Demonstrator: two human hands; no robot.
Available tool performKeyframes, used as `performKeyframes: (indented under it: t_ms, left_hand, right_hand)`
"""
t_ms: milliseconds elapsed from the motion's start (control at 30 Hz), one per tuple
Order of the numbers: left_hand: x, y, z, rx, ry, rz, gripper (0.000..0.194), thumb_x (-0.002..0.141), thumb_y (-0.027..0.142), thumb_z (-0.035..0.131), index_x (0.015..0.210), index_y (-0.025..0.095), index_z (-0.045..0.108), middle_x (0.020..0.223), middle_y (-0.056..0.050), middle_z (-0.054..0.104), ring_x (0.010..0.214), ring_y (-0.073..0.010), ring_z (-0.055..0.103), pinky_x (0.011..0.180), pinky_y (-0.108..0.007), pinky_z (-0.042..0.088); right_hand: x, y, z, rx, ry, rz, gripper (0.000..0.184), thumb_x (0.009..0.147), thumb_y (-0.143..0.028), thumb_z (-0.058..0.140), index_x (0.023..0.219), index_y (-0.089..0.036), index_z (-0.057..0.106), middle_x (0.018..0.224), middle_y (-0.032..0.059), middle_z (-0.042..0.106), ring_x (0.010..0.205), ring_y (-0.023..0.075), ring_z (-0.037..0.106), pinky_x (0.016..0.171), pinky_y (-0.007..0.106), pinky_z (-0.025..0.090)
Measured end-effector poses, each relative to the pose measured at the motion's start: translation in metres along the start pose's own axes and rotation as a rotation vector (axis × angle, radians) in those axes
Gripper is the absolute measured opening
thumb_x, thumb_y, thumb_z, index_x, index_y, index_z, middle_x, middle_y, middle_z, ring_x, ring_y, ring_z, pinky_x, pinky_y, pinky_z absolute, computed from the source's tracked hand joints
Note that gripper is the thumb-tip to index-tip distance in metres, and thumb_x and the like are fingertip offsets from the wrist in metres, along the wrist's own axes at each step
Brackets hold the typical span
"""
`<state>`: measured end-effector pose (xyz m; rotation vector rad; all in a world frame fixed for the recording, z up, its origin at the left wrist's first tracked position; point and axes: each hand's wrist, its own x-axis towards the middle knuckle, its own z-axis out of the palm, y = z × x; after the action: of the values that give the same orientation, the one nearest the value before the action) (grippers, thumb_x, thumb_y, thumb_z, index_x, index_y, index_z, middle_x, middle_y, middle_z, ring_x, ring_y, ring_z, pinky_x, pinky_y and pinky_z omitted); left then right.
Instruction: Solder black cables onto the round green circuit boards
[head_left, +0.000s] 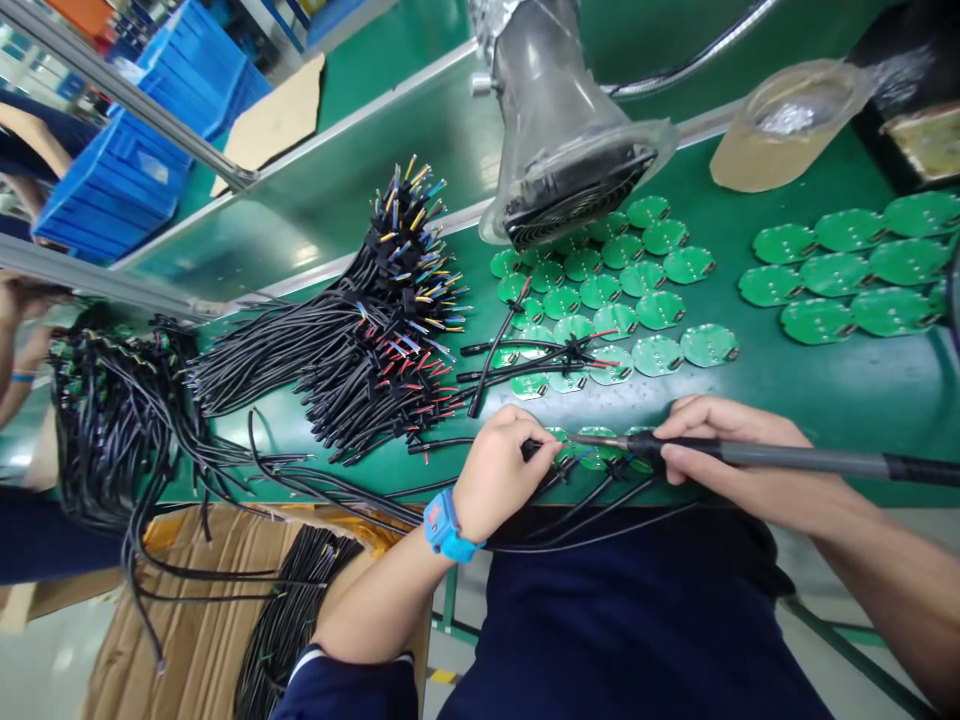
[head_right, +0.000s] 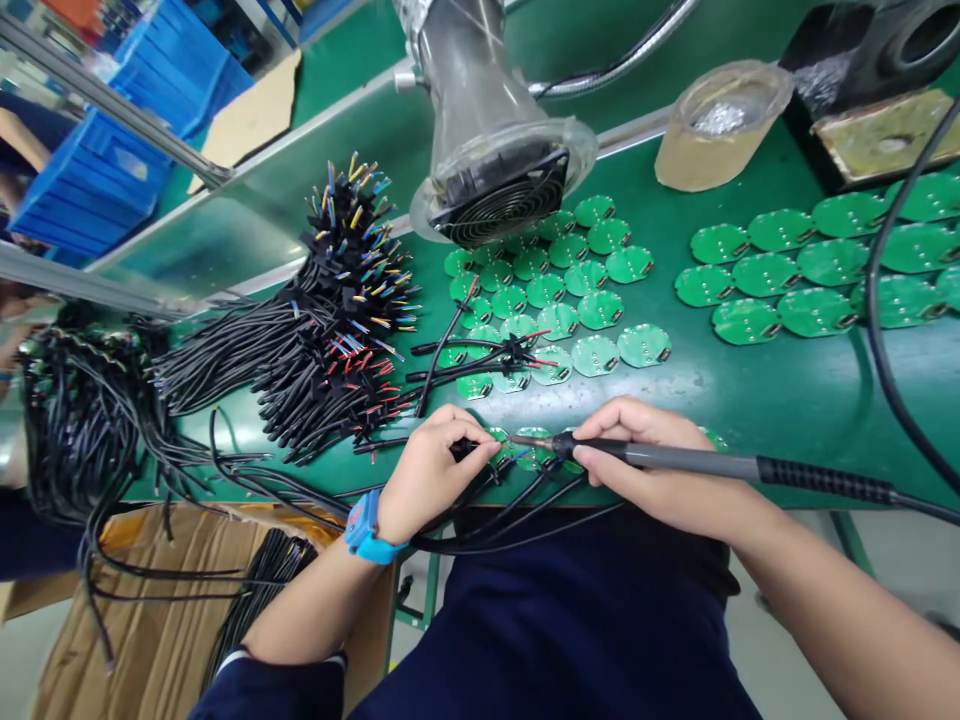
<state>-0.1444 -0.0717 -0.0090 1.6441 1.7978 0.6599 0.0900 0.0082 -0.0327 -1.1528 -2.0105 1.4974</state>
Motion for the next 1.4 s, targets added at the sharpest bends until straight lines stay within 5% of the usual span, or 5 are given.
performKeyframes:
  t_ms: [767,1400]
  left_hand:
    - [0.011,0.007,-0.004,0.087,-0.090,-0.040,0.013,0.076,0.014,0.061,0.063,0.016,0.059,0.070,-0.002,0.052,0.071,-0.0141,0.052,0.064,-0.027,0.045]
    - [0.016,0.011,-0.010,0.154,-0.187,-0.056,0.010,0.079,0.016,0.060,0.069,0.016,0.063,0.074,-0.003,0.055,0.075,-0.0153,0.054,0.070,-0.028,0.045]
  right_hand:
    - [-0.003,0.006,-0.004,-0.131,-0.030,-0.018,0.027,0.078,-0.047,0.057,0.088,-0.022,0.055,0.063,0.0010,0.065,0.072,0.0171,0.065,0.057,0.023,0.047]
    - [0.000,0.000,-0.005,-0.038,-0.038,0.008,0.029,0.076,-0.048,0.058,0.086,-0.021,0.056,0.060,0.0007,0.064,0.055,0.0142,0.062,0.049,0.022,0.046]
